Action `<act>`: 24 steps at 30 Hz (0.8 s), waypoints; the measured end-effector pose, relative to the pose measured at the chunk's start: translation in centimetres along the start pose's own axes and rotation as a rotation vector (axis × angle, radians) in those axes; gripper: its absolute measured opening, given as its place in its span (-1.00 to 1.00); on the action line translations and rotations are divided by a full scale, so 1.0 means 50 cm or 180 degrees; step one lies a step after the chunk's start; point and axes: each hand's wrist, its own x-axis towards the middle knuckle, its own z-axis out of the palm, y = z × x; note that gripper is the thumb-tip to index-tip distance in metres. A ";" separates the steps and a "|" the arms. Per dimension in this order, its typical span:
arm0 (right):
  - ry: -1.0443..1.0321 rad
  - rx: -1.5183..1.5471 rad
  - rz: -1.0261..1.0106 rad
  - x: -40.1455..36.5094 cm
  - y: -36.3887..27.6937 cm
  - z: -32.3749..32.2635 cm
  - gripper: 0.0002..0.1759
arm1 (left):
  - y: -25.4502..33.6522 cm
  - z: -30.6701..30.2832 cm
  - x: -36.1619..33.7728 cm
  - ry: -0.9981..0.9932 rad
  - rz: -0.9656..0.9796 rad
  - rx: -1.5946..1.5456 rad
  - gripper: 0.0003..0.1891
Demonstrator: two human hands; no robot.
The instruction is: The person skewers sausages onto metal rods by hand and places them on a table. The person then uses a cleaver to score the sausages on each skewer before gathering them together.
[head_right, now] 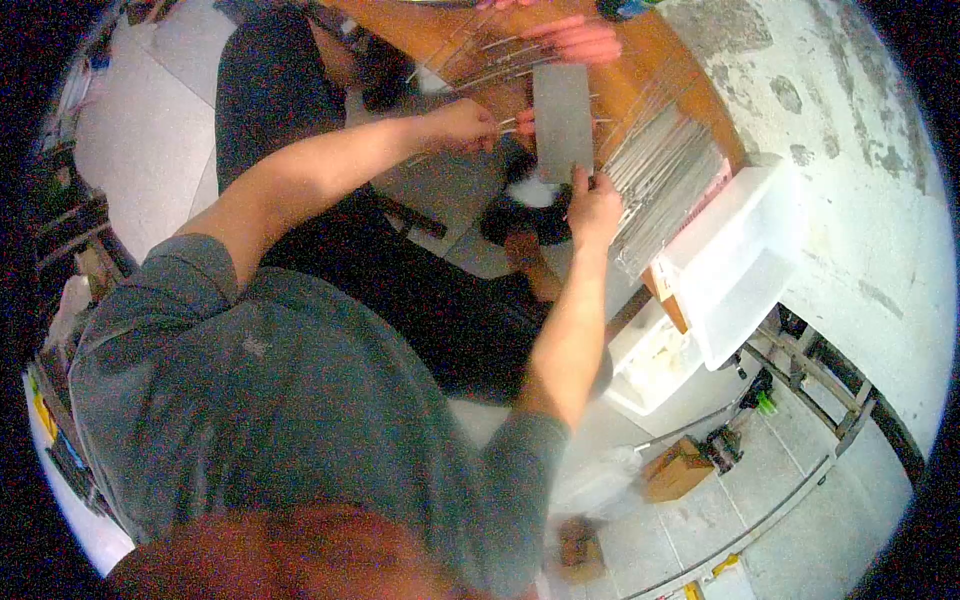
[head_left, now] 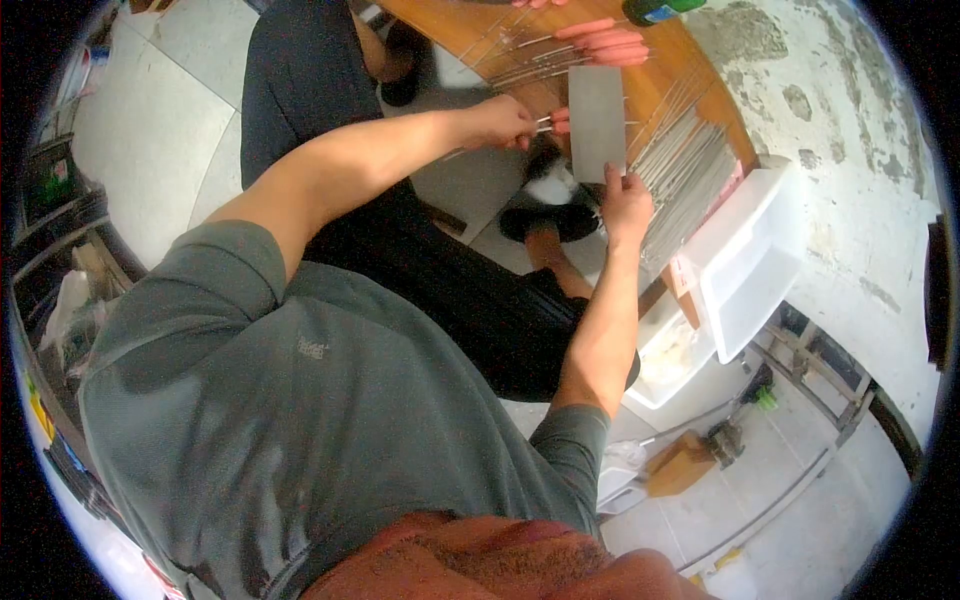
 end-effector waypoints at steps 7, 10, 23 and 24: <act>-0.0134 -0.0331 -0.0166 -0.028 -0.011 -0.026 -0.52 | -0.010 0.007 0.022 0.0335 0.0196 0.0268 -0.79; -0.0203 -0.0168 -0.0059 -0.049 -0.010 -0.043 -0.50 | -0.016 0.004 0.027 0.0277 0.0135 0.0326 -0.78; -0.0206 -0.0209 -0.0007 -0.033 0.024 -0.049 -0.45 | -0.002 -0.015 0.004 0.0314 0.0298 0.0543 -0.76; -0.0280 -0.0103 0.0077 -0.037 0.027 -0.055 -0.45 | 0.005 -0.017 -0.003 0.0303 0.0235 0.0552 -0.76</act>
